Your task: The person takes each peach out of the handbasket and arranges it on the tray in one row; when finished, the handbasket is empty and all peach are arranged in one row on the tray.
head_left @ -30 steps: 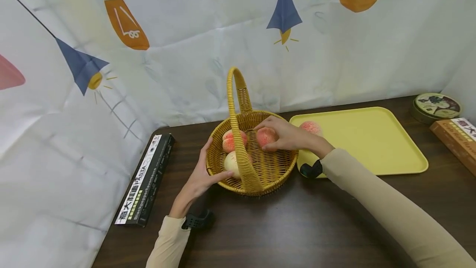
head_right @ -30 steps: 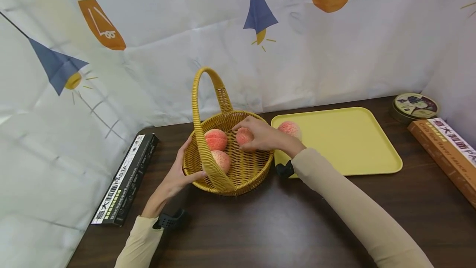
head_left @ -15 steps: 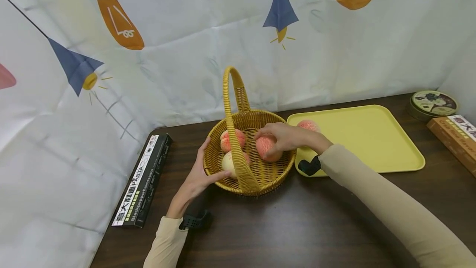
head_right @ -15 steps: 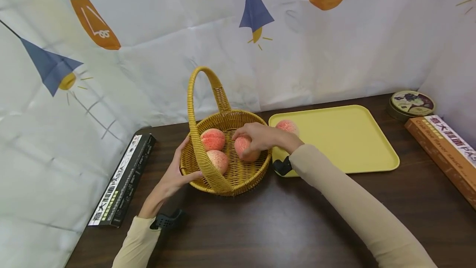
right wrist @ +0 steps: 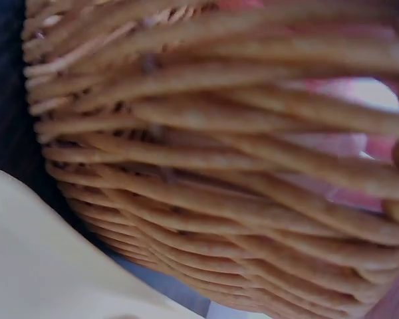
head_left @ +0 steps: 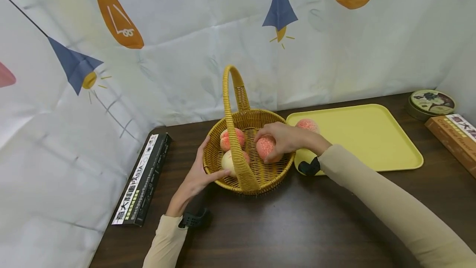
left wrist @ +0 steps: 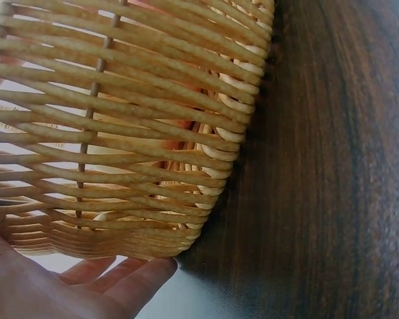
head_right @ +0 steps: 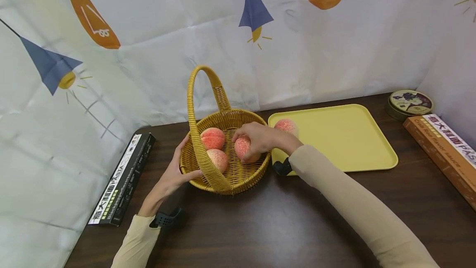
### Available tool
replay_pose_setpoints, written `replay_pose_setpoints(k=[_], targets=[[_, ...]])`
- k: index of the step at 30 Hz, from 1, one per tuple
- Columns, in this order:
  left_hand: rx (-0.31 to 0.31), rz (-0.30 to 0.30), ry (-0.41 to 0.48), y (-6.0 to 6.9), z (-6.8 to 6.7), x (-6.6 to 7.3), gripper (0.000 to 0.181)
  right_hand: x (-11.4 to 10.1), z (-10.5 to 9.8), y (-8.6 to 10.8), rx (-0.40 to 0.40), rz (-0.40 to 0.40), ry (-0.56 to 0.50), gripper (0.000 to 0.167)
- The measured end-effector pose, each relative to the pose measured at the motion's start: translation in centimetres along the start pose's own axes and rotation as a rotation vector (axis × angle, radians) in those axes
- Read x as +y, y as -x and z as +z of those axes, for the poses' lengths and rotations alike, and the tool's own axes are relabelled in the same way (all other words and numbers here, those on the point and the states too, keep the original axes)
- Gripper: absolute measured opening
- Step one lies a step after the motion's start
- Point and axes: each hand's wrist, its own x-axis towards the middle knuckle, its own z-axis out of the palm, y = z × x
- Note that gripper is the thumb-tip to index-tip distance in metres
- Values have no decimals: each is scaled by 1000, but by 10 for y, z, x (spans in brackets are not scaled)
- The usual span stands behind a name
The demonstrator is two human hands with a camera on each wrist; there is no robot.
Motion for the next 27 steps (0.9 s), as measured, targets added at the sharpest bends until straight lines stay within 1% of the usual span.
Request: replay_pose_setpoints(k=[4,6,11,14,16,19,21,23,27], targets=[[-5,3,12,0,0,-1,123,-2,0,9,130,-39,-91,55],[-5,4,16,-1,0,0,123,-7,-5,18,192,-35,-149,55],[-2,3,14,0,-1,0,123,-24,-26,54,320,-36,-271,54],[1,1,10,1,-1,0,123,-25,-40,80,405,-73,-306,57],[1,1,8,2,-1,0,123,-19,-48,97,460,-92,-310,59],[3,1,0,2,-1,0,123,-1,-58,118,522,-78,-319,62],[5,-2,-5,3,-1,0,123,14,-62,129,550,-40,-330,61],[4,-4,-8,3,-1,0,123,29,-63,137,569,20,-337,61],[-7,3,-4,1,-1,1,122,55,-57,147,595,134,-347,57]])
